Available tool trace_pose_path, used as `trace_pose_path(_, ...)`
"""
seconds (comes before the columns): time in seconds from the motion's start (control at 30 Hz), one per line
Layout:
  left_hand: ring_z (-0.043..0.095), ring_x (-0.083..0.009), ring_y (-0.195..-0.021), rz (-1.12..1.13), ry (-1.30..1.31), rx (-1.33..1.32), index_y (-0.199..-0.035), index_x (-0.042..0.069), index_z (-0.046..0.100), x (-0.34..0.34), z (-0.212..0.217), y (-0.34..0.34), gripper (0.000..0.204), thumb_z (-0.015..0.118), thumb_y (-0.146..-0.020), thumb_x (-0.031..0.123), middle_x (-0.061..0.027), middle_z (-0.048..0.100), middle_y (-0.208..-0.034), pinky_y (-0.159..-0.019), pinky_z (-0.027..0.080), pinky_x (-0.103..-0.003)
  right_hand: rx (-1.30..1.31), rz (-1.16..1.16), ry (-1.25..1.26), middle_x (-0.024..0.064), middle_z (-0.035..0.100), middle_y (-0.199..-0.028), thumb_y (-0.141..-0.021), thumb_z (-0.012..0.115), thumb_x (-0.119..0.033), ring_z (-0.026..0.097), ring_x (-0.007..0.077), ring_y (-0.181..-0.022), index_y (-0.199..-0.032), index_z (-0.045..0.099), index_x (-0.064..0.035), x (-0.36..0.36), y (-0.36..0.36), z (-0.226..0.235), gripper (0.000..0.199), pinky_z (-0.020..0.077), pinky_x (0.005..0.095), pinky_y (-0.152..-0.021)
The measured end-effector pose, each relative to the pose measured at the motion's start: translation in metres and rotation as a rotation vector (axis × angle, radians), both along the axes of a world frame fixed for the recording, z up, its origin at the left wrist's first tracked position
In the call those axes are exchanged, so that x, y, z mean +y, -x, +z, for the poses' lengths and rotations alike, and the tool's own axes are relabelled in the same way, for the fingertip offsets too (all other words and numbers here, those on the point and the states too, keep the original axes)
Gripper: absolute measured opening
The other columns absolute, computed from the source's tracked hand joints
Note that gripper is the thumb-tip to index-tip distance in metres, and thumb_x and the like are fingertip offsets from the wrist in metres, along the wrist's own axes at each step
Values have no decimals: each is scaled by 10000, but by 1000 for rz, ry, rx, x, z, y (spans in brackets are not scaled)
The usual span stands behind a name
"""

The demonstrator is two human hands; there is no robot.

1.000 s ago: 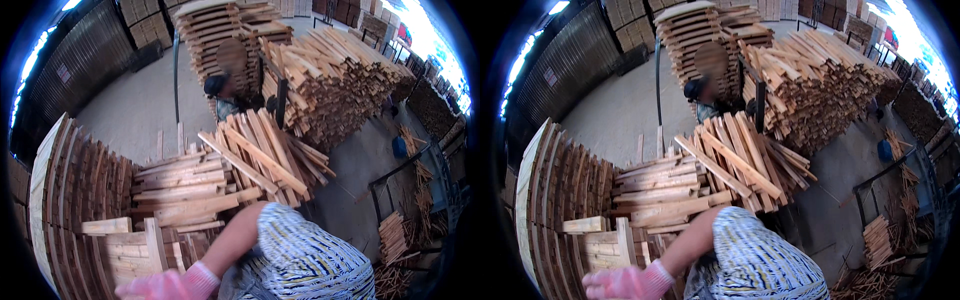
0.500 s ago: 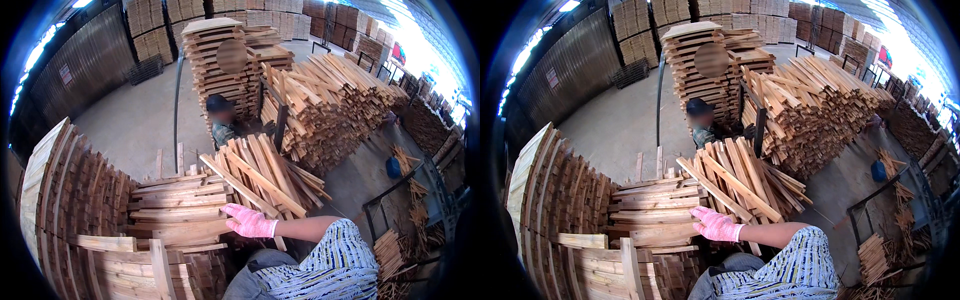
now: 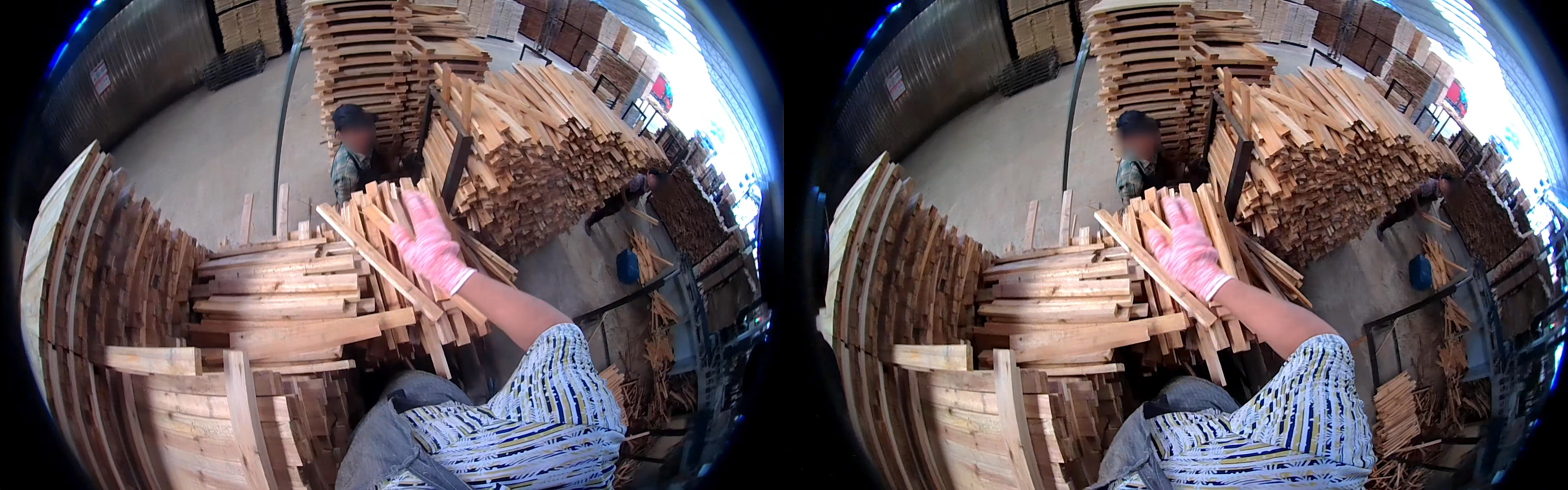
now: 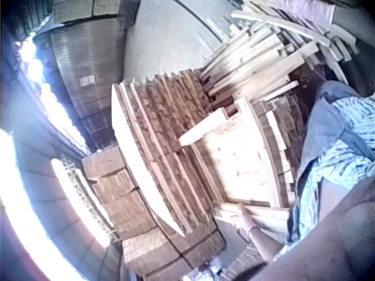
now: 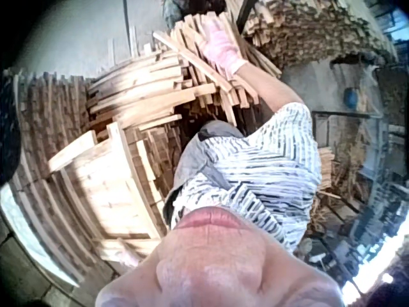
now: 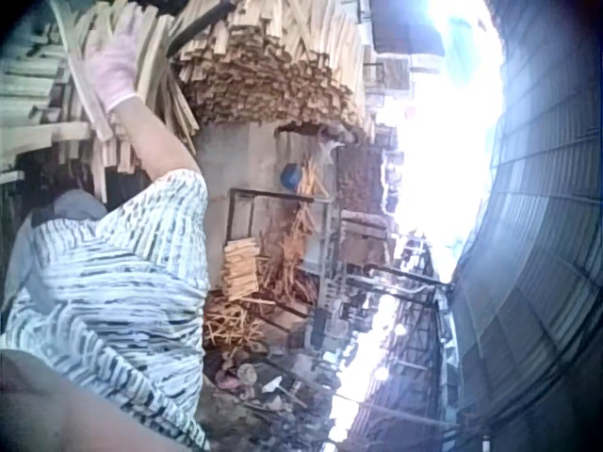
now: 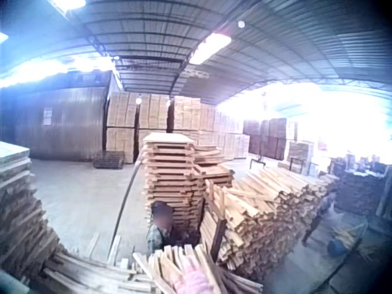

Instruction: The person repeatedly picks up wooden planks from a large pile and places them onto a growing stack. They handle the planks one at a time or in small groups, aligning them as they build the stack higher. The process is continuous and repetitive throughout the clip.

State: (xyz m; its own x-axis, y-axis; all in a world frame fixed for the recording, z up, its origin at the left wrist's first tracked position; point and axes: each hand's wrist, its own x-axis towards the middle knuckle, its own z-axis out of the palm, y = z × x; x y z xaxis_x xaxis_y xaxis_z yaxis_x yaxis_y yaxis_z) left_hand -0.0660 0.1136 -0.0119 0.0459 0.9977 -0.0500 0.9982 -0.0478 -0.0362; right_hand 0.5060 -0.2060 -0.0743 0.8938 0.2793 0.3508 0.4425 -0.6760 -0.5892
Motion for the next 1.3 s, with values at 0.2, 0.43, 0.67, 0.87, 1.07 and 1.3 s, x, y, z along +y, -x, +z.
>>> trace_pose_path(0.2,577,-413,-1144,78,-12,66,-1408,-86,438,2,6,24,959,562,-872,699,-285,583,-1258,-1007,469,-472,-171,-145,-19,224,338,-1533,-942,641,-346,382,385,-1394,-1520,336,-70,-23,-18,-14,710,348,414,-1153)
trace_pose_path(0.43,582,-424,-1141,154,-39,136,-1413,-86,433,1,18,47,983,559,-862,718,-294,583,-1258,-1003,476,-478,-437,-195,-98,290,405,-1453,-934,673,-309,418,435,-1341,-1481,343,14,-36,-49,8,716,374,454,-1114)
trace_pose_path(0.67,586,-435,-1137,230,-58,209,-1418,-86,427,2,29,67,1007,557,-853,737,-303,583,-1258,-999,482,-485,-471,-150,-112,312,367,-1462,-931,683,-334,392,462,-1348,-1498,297,21,-32,-46,12,772,379,486,-1108)
trace_pose_path(0.87,614,-490,-1072,209,-61,168,-1443,-83,377,3,33,80,1159,492,-779,861,-353,580,-1230,-931,525,-527,-422,-123,-127,296,375,-1459,-933,677,-348,402,454,-1337,-1495,302,21,-27,-49,6,770,383,479,-1102)
trace_pose_path(1.07,628,-463,-1048,221,-54,232,-1369,-86,447,6,28,87,1086,499,-802,838,-345,593,-1208,-882,538,-523,-111,-130,73,254,394,-1500,-957,621,-392,383,394,-1401,-1516,340,-62,-20,-49,-14,708,334,434,-1149)
trace_pose_path(1.3,586,-450,-1139,156,-92,153,-1390,-92,423,-4,34,44,975,511,-878,733,-360,522,-1318,-963,499,-491,420,-129,490,241,359,-1526,-950,540,-470,433,394,-1359,-1533,276,-74,-29,-67,-99,753,380,448,-1129)
